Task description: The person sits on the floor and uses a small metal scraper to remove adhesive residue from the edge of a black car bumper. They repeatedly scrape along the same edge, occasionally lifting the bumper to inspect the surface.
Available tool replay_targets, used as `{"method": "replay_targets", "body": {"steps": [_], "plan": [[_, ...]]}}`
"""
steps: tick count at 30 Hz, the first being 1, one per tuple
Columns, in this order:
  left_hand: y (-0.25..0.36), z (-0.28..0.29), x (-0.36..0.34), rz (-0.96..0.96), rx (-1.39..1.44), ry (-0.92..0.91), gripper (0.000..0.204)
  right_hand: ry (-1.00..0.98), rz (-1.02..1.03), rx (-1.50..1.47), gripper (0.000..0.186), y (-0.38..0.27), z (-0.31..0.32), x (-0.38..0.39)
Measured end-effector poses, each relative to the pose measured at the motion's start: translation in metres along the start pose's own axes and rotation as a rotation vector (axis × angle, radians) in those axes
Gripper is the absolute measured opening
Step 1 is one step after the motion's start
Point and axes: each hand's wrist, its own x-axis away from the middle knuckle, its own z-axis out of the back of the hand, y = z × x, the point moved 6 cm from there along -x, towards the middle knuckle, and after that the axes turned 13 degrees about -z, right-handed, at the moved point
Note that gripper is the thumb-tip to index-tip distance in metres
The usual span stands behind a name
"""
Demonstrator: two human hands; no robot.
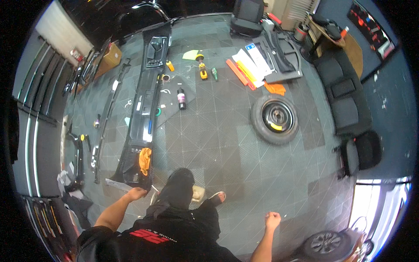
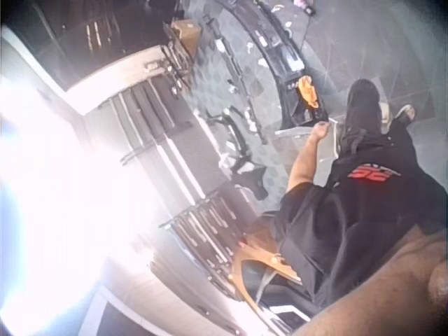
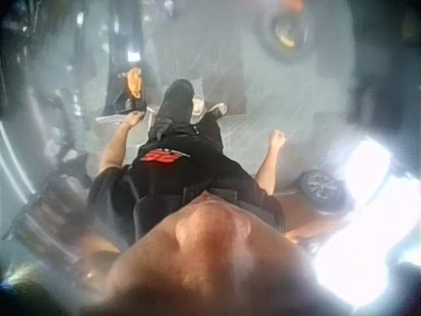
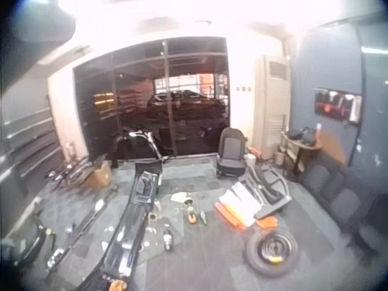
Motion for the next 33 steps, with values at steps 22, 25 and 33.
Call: {"method": "replay_targets", "body": {"steps": [22,25,33], "plan": [[0.588,0.497,-0.587,-0.509,0.100,0.497,0.049,-0.001,0.005,0.315,0.015,-0.500,-0.414,-0.189],[0.705,0.567,-0.650,-0.562,0.232,0.528,0.050,0.024,-0.018,0.284,0.017,-0.586,-0.487,-0.245],[0.650,0.538,-0.747,-0.164,0.162,0.172,0.042,-0.120,0.069,0.385,0.013,-0.873,-0.683,-0.411]]}}
